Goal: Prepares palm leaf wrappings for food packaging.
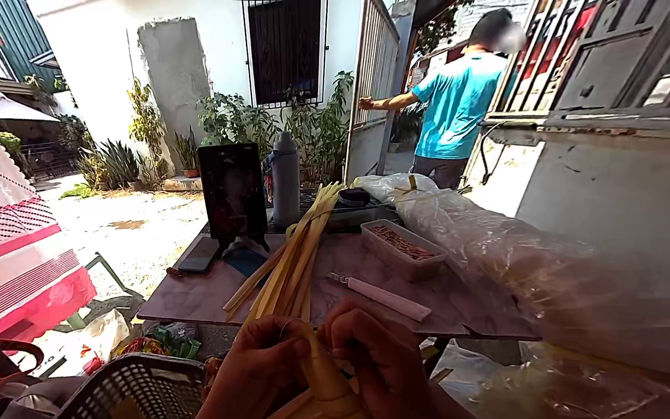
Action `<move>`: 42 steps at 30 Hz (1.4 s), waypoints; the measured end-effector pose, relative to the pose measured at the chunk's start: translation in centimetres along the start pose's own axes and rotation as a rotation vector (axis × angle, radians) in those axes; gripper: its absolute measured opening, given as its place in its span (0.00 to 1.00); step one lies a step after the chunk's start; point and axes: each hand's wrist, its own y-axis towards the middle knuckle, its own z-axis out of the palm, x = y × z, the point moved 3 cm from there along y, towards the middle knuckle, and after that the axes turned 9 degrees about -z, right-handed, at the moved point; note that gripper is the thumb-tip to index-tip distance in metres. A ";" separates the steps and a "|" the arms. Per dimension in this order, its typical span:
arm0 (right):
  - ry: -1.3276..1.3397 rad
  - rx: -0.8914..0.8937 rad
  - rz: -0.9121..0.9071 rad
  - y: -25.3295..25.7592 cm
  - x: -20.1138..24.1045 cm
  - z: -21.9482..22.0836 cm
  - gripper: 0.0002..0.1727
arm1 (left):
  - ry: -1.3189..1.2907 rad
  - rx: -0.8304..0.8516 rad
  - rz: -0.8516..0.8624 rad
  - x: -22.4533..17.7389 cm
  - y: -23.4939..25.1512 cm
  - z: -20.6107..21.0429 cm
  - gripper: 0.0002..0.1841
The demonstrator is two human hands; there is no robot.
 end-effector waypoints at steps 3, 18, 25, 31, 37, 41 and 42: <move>0.044 -0.013 0.032 -0.3 -0.3 0.2 0.13 | -0.025 0.046 -0.014 0.2 0.0 -0.5 0.06; -0.043 0.111 -0.057 -0.2 -0.2 -0.1 0.12 | -0.039 0.146 -0.071 -0.3 -0.5 -0.4 0.07; -0.108 0.079 -0.047 -0.2 0.7 -0.7 0.13 | -0.071 0.158 -0.053 0.0 -0.7 -0.1 0.08; 0.036 -0.085 0.084 0.4 1.2 -1.5 0.14 | -0.086 0.157 -0.040 0.0 -0.8 0.3 0.08; 0.457 -0.250 0.333 1.1 1.5 -1.1 0.04 | -0.092 0.171 -0.034 -0.3 -0.9 0.4 0.09; 1.005 -0.317 0.575 0.7 0.7 -0.7 0.02 | -0.084 0.134 -0.028 -0.4 -1.0 0.5 0.08; 1.074 -0.305 0.596 0.6 0.5 -0.4 0.02 | -0.082 0.136 -0.025 -0.5 -1.0 0.4 0.08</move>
